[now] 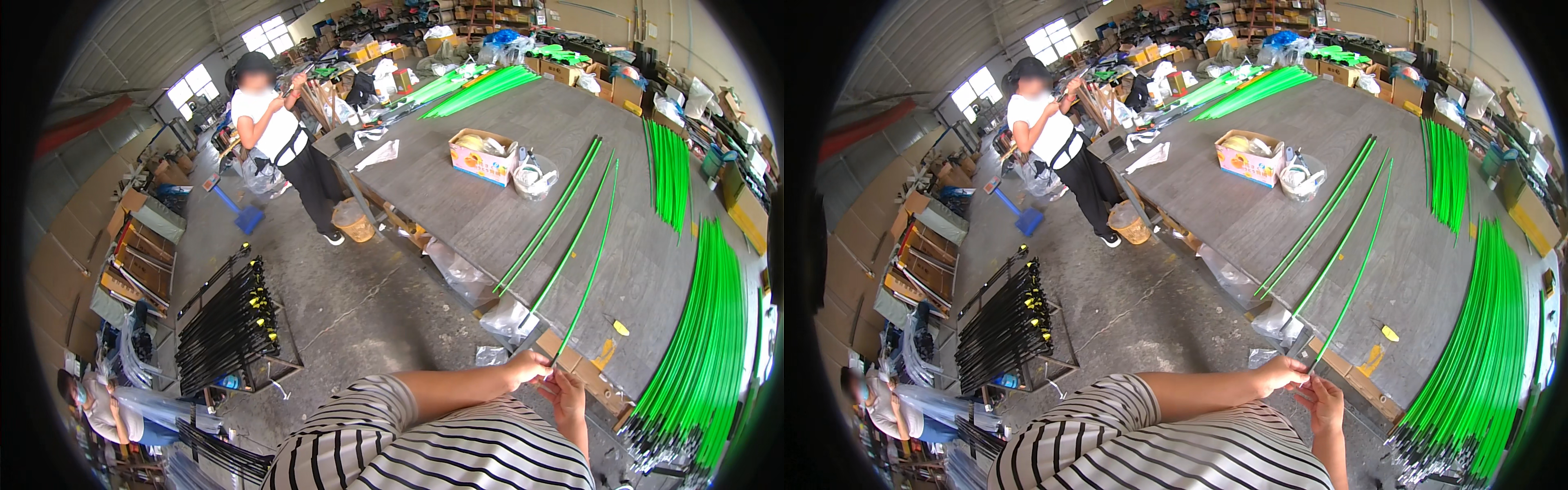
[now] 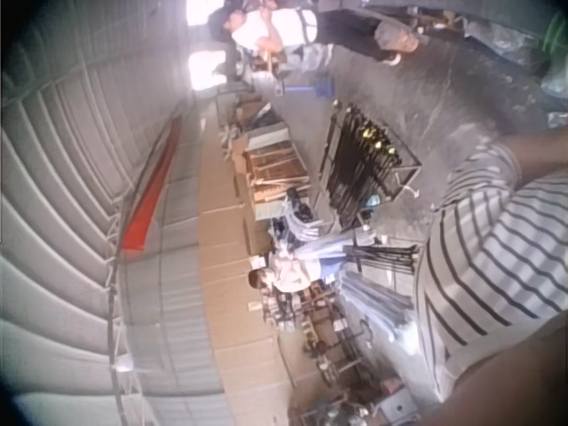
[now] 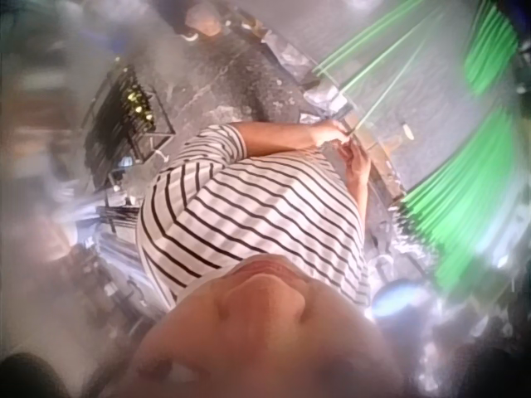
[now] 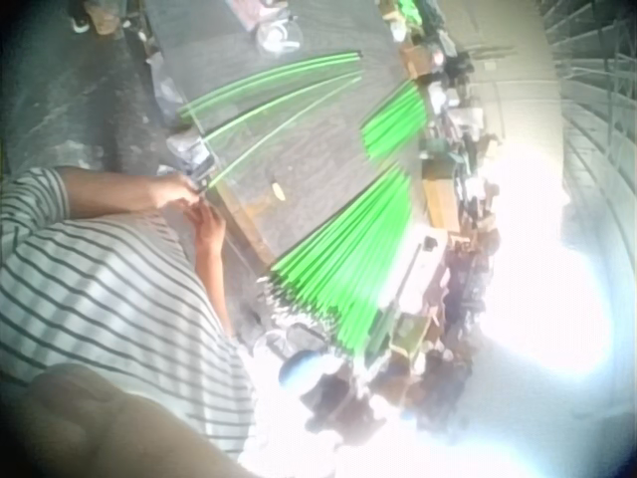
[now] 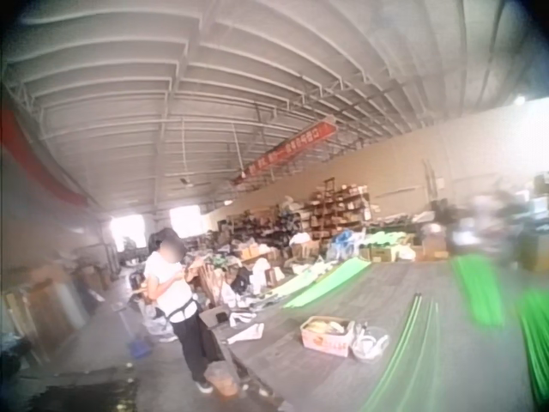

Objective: The person assembles green poles by inserting small metal connectors into the ends of the rods. They repeatedly pick up a green pole, attach a connector, and place the finished pole on the table.

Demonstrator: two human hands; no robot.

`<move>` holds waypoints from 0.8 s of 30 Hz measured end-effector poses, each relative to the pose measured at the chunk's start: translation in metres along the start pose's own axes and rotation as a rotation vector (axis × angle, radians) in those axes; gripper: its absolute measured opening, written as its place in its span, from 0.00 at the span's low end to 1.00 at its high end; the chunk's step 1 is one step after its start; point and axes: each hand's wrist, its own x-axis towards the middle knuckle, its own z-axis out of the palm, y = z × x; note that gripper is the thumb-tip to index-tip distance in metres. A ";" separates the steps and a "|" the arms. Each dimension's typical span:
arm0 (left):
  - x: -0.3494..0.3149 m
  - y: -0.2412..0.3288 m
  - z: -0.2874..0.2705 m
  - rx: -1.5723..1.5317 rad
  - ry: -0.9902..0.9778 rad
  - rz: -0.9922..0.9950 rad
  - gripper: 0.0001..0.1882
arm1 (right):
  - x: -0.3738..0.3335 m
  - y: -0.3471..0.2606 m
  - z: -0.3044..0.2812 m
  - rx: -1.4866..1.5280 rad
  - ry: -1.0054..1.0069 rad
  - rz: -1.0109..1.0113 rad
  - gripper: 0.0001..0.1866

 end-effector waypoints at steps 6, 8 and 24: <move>-0.004 -0.002 0.012 0.015 0.089 0.033 0.09 | 0.000 0.008 -0.016 0.022 -0.081 0.082 0.12; -0.004 -0.007 0.011 -0.013 0.077 0.055 0.09 | -0.003 0.007 -0.014 0.036 -0.094 0.102 0.13; -0.017 0.016 -0.013 -0.252 -0.201 -0.072 0.09 | -0.012 0.017 0.017 0.075 -0.004 0.073 0.17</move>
